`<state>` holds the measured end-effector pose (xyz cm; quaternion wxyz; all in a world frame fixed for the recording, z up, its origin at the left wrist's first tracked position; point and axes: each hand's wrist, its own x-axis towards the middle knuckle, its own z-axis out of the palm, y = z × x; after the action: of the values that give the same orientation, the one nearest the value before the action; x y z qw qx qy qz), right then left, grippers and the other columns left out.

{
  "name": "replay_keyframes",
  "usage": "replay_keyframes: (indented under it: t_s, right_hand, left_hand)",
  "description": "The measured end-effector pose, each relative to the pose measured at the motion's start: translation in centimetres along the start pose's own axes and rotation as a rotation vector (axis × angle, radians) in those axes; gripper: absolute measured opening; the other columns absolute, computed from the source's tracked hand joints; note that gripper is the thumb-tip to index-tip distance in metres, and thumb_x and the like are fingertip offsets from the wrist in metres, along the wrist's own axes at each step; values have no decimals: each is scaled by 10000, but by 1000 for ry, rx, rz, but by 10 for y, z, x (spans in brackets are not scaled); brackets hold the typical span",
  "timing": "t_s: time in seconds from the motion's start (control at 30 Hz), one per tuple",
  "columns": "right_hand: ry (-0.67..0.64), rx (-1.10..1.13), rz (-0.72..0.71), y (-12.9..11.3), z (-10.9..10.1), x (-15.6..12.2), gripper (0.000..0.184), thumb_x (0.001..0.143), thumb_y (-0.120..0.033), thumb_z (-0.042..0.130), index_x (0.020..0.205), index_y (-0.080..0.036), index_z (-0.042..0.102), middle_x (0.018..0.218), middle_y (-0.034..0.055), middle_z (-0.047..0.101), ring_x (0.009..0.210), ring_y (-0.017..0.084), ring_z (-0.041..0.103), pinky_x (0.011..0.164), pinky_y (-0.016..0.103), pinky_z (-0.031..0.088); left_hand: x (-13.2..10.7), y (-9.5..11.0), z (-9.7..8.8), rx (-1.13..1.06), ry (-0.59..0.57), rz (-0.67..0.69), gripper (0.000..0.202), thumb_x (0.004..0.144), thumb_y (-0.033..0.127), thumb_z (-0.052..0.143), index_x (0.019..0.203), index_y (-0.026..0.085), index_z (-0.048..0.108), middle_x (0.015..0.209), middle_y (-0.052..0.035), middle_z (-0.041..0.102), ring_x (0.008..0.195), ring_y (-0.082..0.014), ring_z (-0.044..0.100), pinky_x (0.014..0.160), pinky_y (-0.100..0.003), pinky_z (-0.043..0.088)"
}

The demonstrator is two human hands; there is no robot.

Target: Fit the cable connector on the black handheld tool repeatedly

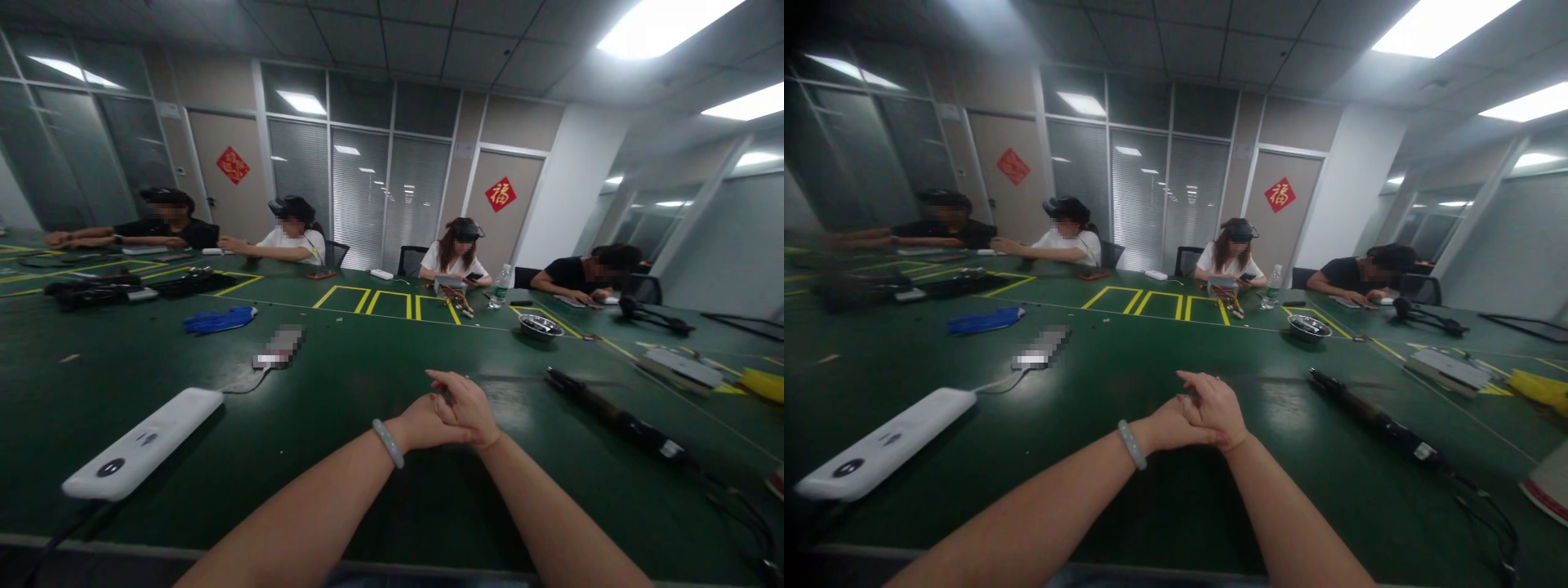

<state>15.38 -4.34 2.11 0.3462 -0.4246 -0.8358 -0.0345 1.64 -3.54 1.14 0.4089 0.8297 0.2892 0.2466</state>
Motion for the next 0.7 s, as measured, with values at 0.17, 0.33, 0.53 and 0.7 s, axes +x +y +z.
replay_keyframes:
  t_s: [0.17, 0.33, 0.53, 0.7]
  right_hand:
    - [5, -145, 197, 30, -23, 1, 445, 903, -369, 453, 1324, -228, 488, 1163, 88, 606, 1075, 236, 537, 962, 404, 388]
    - [347, -591, 801, 122, -75, -47, 555, 917, -491, 373, 1309, -122, 508, 1351, 190, 458, 1270, 330, 370, 1023, 502, 287]
    - [409, -870, 1317, 194, -135, -137, 603, 893, -571, 333, 1194, -140, 629, 1292, 213, 521, 1236, 377, 392, 979, 536, 285]
    - [193, -836, 1383, 216, -156, -161, 631, 924, -495, 213, 1068, -137, 713, 1142, 185, 626, 1050, 391, 539, 849, 512, 391]
  left_hand:
    - [2, 2, -16, 378, -25, 143, 531, 756, 629, 628, 1083, 213, 672, 1069, -44, 683, 1013, -236, 609, 910, -322, 446]
    - [-4, -13, -31, 550, 62, 82, 645, 915, 643, 324, 1467, 312, 280, 1526, -17, 290, 1399, -260, 254, 1126, -431, 222]
    - [1, -32, -24, 650, 14, -161, 713, 914, 674, 186, 1473, 244, 295, 1551, -76, 179, 1426, -340, 113, 1124, -546, 142]
    - [4, -36, -22, 647, 22, -164, 705, 912, 679, 183, 1471, 264, 294, 1550, -62, 183, 1428, -330, 108, 1131, -545, 114]
